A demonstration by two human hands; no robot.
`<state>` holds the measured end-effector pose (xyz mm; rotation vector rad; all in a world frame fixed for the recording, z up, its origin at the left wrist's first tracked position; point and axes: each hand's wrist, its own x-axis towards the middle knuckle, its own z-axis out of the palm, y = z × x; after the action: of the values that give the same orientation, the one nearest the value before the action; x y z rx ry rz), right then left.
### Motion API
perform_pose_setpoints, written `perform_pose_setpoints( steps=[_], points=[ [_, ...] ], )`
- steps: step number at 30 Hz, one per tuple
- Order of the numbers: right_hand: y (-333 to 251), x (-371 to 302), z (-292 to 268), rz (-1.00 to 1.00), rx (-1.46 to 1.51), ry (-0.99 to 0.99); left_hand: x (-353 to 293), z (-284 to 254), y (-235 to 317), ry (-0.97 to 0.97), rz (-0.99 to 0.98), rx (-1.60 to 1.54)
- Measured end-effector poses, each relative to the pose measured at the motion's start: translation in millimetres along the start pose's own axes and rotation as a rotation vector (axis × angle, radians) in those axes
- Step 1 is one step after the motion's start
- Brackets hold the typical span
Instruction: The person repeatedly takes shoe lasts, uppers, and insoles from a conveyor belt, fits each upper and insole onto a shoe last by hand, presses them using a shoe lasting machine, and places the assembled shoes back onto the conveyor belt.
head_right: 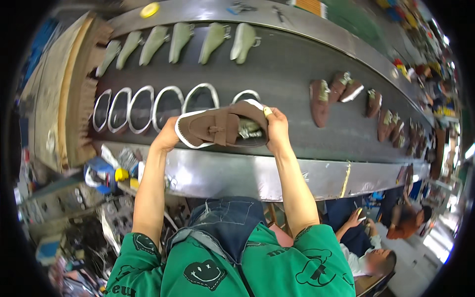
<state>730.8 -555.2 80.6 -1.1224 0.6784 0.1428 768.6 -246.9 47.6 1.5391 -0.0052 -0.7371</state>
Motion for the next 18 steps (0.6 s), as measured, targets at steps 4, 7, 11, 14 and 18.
perform_pose_setpoints(
  steps=[4,7,11,14,18],
  points=[
    [46.3,-26.9,37.2,0.235,0.174,-0.097,-83.6,-25.4,7.5,0.223,-0.003,-0.278],
    [86.8,-51.1,64.5,0.312,0.21,-0.097,-150.2,-45.9,7.7,0.278,0.049,-0.669],
    [132.8,-87.8,103.4,0.272,0.11,-0.183,-204.5,-64.7,-31.3,0.635,0.235,-0.564],
    [181.6,-98.6,112.6,0.188,-0.023,-0.258,-219.8,-69.6,-43.9,0.898,0.452,-0.607],
    [202.2,-139.1,150.1,0.28,-0.173,-0.457,-248.9,-93.9,-39.1,1.312,0.43,-0.352]
  ],
)
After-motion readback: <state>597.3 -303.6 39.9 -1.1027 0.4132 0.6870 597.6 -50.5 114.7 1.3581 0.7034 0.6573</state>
